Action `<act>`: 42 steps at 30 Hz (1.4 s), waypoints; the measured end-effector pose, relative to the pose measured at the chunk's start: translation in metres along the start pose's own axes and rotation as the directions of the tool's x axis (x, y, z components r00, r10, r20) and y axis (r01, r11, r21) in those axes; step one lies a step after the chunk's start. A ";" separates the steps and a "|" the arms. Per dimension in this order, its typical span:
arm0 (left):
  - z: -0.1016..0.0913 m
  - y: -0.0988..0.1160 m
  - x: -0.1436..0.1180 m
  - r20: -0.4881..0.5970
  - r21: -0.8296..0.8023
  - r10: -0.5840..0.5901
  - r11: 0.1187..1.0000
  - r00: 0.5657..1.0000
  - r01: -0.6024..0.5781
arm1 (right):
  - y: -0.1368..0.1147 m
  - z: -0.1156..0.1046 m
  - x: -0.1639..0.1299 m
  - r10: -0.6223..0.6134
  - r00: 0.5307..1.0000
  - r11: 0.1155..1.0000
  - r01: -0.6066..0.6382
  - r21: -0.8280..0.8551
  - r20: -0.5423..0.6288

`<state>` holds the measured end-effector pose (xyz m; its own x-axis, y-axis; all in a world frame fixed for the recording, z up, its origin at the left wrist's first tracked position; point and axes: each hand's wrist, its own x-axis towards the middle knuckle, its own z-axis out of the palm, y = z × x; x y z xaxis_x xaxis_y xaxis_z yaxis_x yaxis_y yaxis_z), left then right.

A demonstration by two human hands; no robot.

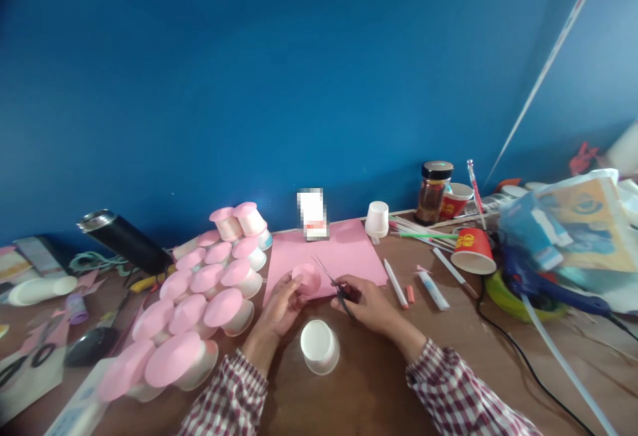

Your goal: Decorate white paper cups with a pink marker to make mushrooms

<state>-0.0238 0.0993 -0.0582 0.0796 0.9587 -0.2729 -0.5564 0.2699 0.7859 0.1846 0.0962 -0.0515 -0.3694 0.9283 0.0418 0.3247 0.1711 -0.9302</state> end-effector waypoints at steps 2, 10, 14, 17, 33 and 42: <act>0.000 0.000 0.000 -0.005 0.012 0.007 1.000 1.000 -0.006 | 0.003 0.000 0.000 -0.012 1.000 0.999 0.012 0.031 0.025; 0.003 0.003 -0.002 0.112 0.076 -0.028 0.997 0.993 0.019 | 0.003 -0.004 0.001 -0.053 0.988 0.993 0.037 0.110 0.146; 0.002 0.004 -0.002 0.136 0.108 -0.038 0.994 0.990 0.023 | 0.000 -0.007 0.000 -0.029 0.983 0.996 0.014 0.088 0.181; 0.000 0.003 0.000 0.146 0.129 -0.046 0.991 0.988 0.027 | 0.000 -0.008 0.000 -0.022 0.979 0.997 0.006 0.079 0.201; -0.002 0.002 0.002 0.168 0.185 -0.081 0.981 0.982 0.049 | 0.001 -0.008 0.000 -0.008 0.980 0.998 -0.003 0.058 0.199; -0.002 0.004 0.001 0.143 0.171 -0.085 0.983 0.986 0.060 | 0.001 -0.007 0.001 -0.018 0.984 0.997 0.006 0.072 0.176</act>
<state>-0.0271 0.1011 -0.0567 0.2439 0.9353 -0.2565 -0.4010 0.3380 0.8514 0.1909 0.0998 -0.0497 -0.5225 0.8526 -0.0058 0.2589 0.1522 -0.9539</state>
